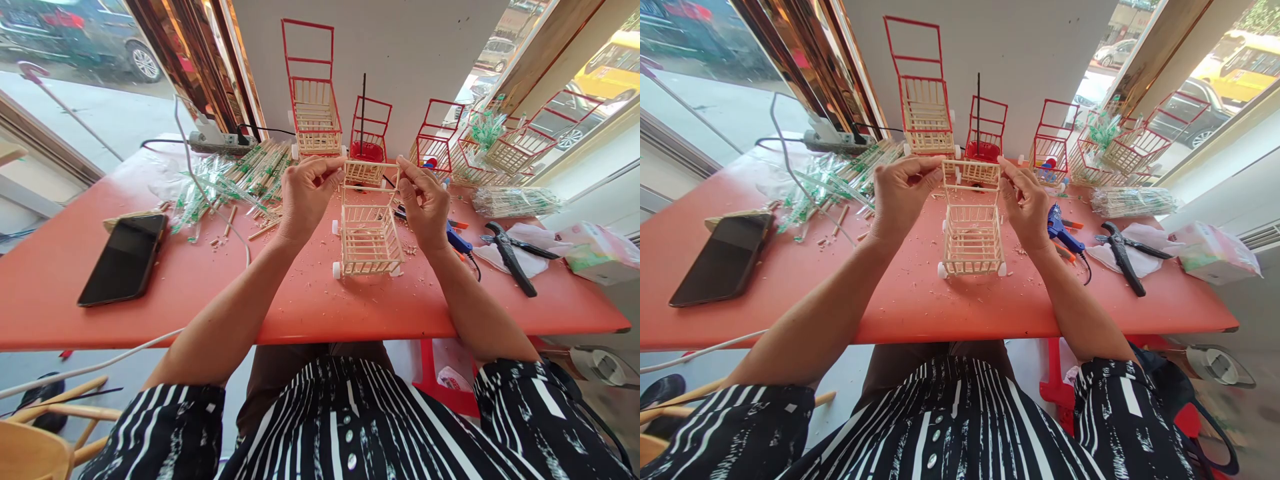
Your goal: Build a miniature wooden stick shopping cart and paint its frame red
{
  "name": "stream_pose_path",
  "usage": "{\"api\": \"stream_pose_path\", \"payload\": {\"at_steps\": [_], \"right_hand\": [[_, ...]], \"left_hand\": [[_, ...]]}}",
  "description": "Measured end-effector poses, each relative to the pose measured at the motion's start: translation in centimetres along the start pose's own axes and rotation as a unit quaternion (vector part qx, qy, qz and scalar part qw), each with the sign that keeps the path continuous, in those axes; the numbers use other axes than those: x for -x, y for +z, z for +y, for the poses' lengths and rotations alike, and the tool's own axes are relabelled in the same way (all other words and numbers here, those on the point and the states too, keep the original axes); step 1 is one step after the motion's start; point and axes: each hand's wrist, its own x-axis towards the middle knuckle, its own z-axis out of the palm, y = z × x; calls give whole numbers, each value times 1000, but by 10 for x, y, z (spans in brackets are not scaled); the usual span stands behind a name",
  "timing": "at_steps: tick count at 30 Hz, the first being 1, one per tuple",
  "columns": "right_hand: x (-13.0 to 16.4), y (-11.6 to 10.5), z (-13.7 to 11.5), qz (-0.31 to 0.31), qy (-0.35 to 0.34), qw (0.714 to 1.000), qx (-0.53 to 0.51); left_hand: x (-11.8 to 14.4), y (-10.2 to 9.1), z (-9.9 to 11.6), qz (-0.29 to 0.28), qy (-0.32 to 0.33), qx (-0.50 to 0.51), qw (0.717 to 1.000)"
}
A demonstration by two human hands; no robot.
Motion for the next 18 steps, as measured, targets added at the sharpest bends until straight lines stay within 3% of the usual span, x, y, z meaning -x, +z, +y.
{"api": "stream_pose_path", "payload": {"at_steps": [18], "right_hand": [[0,1,0,-21,15,1000,6]], "left_hand": [[0,-1,0,4,1,-5,1000]]}}
